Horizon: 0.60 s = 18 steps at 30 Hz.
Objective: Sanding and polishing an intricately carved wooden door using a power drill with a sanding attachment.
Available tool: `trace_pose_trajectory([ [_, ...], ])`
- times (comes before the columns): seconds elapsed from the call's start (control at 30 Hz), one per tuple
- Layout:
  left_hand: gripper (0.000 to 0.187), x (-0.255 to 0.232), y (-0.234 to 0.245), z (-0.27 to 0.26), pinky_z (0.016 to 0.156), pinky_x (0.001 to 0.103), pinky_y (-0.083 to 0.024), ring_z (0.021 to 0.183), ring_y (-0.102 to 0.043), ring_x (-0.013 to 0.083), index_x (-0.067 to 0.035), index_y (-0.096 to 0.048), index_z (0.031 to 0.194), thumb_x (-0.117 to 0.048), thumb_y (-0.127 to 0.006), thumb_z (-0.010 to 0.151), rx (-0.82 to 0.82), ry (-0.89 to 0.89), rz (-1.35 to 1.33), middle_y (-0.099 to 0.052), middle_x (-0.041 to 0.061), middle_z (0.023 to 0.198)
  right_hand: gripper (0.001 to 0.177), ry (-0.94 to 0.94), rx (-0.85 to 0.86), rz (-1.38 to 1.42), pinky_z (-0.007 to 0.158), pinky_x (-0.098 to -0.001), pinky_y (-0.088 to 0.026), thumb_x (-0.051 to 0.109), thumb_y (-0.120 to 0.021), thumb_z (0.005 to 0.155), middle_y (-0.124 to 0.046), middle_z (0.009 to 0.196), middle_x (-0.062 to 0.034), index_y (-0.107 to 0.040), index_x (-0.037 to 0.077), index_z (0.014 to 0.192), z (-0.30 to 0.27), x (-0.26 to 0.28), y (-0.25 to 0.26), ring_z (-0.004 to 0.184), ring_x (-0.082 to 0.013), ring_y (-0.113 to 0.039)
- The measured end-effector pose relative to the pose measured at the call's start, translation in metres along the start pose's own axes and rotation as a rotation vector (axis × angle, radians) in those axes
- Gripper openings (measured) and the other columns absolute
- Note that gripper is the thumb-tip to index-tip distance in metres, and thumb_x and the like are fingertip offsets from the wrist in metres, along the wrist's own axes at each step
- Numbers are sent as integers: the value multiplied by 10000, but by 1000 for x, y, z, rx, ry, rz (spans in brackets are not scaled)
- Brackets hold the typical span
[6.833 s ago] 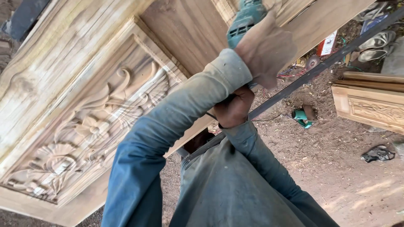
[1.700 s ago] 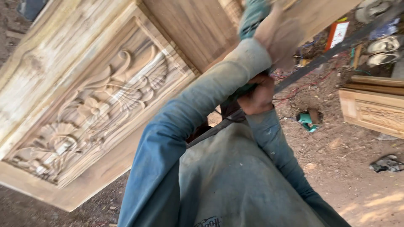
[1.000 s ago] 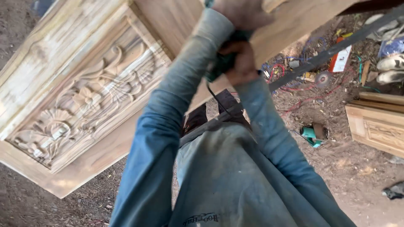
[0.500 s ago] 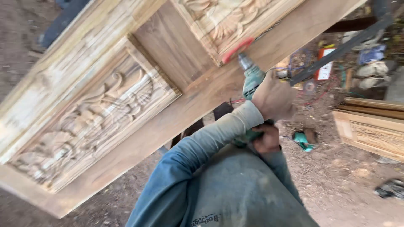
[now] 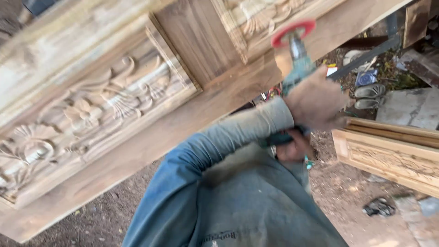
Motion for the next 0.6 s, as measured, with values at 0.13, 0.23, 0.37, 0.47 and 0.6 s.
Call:
trace_pose_trajectory([
  [0.13, 425, 28, 25, 3, 725, 475, -449, 478, -582, 227, -182, -627, 617, -548, -643, 833, -100, -106, 69, -604, 18, 519, 395, -145, -71, 18, 1086, -403, -513, 4, -670, 890, -676, 1267, -65, -638, 62, 1279, 31, -49, -9, 1201, -241, -637],
  [0.23, 376, 48, 29, 13, 725, 452, -451, 468, -550, 200, -188, -616, 621, -521, -654, 792, 134, -144, 202, -589, 10, 524, 399, -234, -25, 72, 1083, -411, -505, -15, -684, 904, -668, 1272, -46, -636, 78, 1289, 55, -75, -56, 1220, -233, -621],
  [0.37, 333, 88, 15, 0, 745, 439, -448, 473, -544, 207, -201, -615, 624, -502, -677, 751, 345, -145, 224, -596, 9, 520, 300, -451, -32, 261, 1082, -433, -510, 61, -663, 968, -692, 1255, -72, -657, 33, 1266, 50, -118, -95, 1217, -237, -633],
  [0.47, 262, 98, 17, -4, 674, 434, -437, 468, -557, 194, -202, -637, 655, -454, -702, 688, 411, -189, 195, -608, 3, 514, 235, -424, -15, 302, 967, -475, -527, 65, -658, 1040, -709, 1203, -124, -668, -22, 1259, 47, -150, -80, 1124, -285, -664],
  [0.6, 299, 108, 20, -10, 729, 412, -438, 541, -572, 225, -182, -677, 653, -469, -749, 614, 428, -165, 129, -620, 16, 563, 292, -392, -192, 241, 1065, -429, -531, 90, -667, 950, -714, 1228, -76, -668, 32, 1237, 46, -145, -91, 1170, -236, -686],
])
Point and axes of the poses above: each hand's wrist, its own z-axis towards the middle knuckle, its own y-axis out of the back of the hand, x = y × z, the point moved 10 cm from there along z, towards the middle knuckle
